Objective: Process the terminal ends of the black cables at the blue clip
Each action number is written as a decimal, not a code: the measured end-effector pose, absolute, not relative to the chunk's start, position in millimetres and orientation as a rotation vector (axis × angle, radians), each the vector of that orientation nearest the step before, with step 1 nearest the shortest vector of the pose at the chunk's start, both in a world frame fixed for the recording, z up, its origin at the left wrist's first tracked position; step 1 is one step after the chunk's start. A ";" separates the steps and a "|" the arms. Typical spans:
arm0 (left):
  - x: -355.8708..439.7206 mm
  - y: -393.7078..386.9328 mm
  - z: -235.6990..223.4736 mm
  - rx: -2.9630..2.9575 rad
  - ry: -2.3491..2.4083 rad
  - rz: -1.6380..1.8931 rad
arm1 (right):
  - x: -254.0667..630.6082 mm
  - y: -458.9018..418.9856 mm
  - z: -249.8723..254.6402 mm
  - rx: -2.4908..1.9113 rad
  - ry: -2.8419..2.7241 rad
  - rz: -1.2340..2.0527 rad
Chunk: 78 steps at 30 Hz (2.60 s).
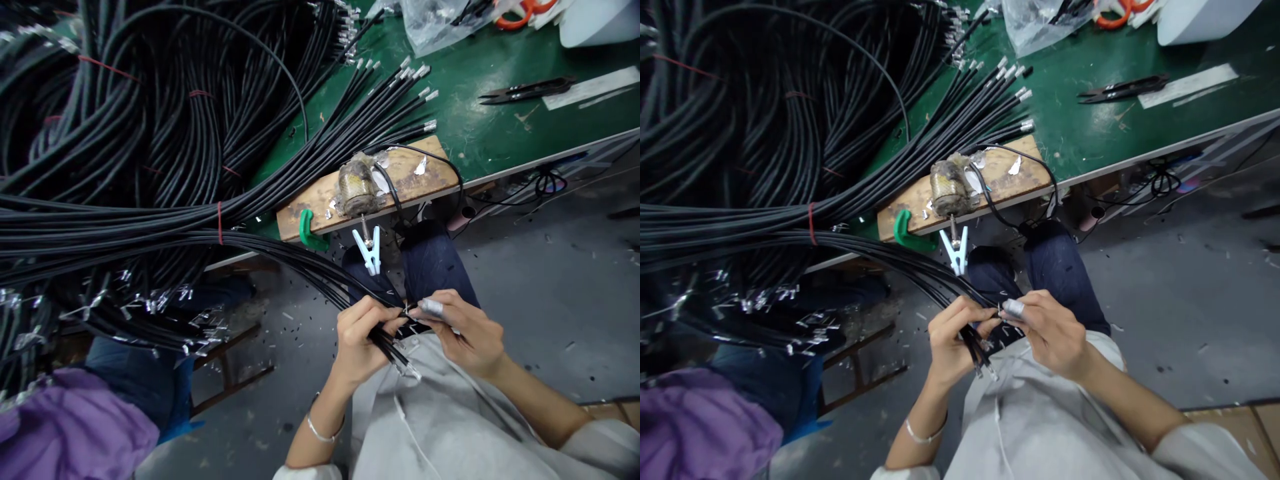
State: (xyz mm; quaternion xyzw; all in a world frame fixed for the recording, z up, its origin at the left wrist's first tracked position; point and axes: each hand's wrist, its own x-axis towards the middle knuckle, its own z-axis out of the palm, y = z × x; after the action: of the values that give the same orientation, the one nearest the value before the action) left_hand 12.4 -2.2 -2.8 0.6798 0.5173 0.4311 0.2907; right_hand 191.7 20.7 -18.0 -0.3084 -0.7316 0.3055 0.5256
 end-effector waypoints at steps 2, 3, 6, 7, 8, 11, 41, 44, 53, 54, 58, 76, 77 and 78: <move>10.1 -3.3 -2.2 1.833 1.346 1.096 | 187.0 22.1 -19.4 -0.711 -1.773 0.709; 8.9 -4.6 -2.0 1.840 1.339 1.083 | 183.6 22.8 -19.6 -0.702 -1.778 0.697; 5.6 -10.3 -1.2 1.809 1.376 1.118 | 171.3 25.8 -16.8 -0.689 -1.754 0.688; 4.7 -12.3 -0.4 1.785 1.398 1.146 | 167.5 27.0 -14.9 -0.685 -1.735 0.713; 3.8 -14.1 0.7 1.758 1.422 1.175 | 164.6 28.4 -12.7 -0.685 -1.713 0.752; 2.3 -17.2 6.7 1.683 1.497 1.246 | 160.7 32.1 -6.7 -0.781 -1.635 0.957; 4.6 -9.7 17.6 1.575 1.602 1.275 | 135.2 42.7 4.2 -0.744 -1.498 1.618; 5.6 -10.3 16.1 1.558 1.637 1.282 | 131.6 43.1 11.2 -0.734 -1.498 1.579; -1.3 -12.1 10.4 1.416 1.563 1.440 | 154.3 49.4 0.7 -0.851 -1.463 1.452; -2.6 -11.5 10.7 1.436 1.544 1.414 | 154.3 48.0 -0.5 -0.890 -1.397 1.467; -4.8 -9.1 13.7 1.543 1.524 1.280 | 145.0 43.8 3.2 -0.808 -1.144 1.666; -2.2 -9.0 13.3 1.495 1.620 1.208 | 139.9 35.8 12.4 -0.971 -1.491 1.193; -2.5 -9.1 12.9 1.473 1.623 1.224 | 140.5 35.2 11.8 -0.974 -1.499 1.190; -2.8 -8.9 12.8 1.460 1.617 1.232 | 141.2 34.8 11.3 -0.979 -1.495 1.186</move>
State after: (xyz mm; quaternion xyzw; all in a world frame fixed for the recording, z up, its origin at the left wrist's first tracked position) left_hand -2.8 -8.9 12.8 0.5538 0.6134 0.4675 0.3139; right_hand 141.2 34.8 11.3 -0.4008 -0.6124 0.4856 0.4781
